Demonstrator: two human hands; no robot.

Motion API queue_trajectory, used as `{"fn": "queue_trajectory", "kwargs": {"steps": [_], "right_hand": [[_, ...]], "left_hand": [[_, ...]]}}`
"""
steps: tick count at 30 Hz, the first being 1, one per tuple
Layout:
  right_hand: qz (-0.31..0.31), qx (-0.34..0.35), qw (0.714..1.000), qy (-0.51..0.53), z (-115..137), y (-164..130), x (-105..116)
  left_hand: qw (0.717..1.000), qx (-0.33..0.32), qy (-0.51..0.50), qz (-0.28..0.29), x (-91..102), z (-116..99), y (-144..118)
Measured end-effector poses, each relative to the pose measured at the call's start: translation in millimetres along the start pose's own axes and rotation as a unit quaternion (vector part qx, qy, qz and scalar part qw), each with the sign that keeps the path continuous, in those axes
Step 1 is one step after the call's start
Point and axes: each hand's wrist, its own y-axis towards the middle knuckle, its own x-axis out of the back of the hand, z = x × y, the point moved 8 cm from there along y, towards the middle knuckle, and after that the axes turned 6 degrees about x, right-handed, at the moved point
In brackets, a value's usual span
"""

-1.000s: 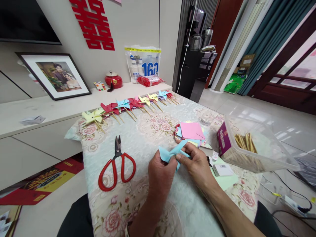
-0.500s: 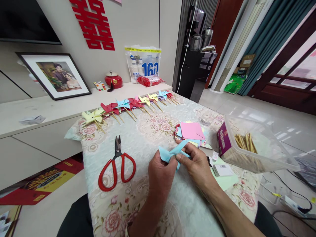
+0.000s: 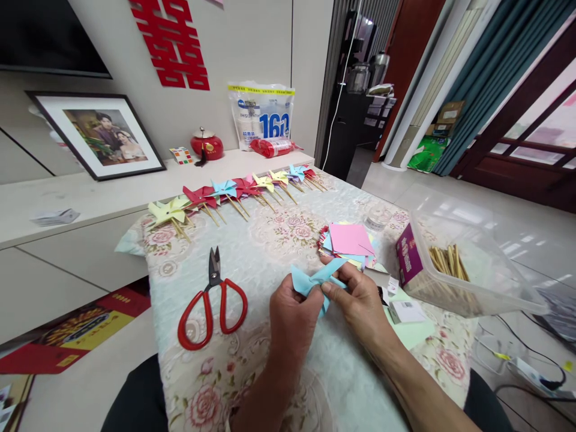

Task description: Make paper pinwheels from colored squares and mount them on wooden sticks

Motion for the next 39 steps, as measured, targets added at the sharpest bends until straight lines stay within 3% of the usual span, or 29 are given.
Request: {"fn": "queue_trajectory", "kwargs": {"steps": [4, 15, 24, 39], "right_hand": [[-0.006, -0.003, 1.000, 0.003, 0.3, -1.6, 1.9], [-0.005, -0.005, 1.000, 0.014, -1.2, -1.6, 3.6], [0.016, -0.020, 0.999, 0.035, 1.8, -1.2, 1.5], [0.035, -0.034, 0.995, 0.085, 0.1, -1.4, -3.9]], "left_hand": [[1.000, 0.000, 0.020, -0.013, 1.1, -3.3, -1.0], [1.000, 0.009, -0.027, 0.013, -2.1, -0.8, -1.6], [0.987, 0.017, -0.135, 0.080, -10.5, 5.3, -0.3], [0.989, 0.020, -0.134, 0.059, -5.2, 7.5, 2.4]]}}
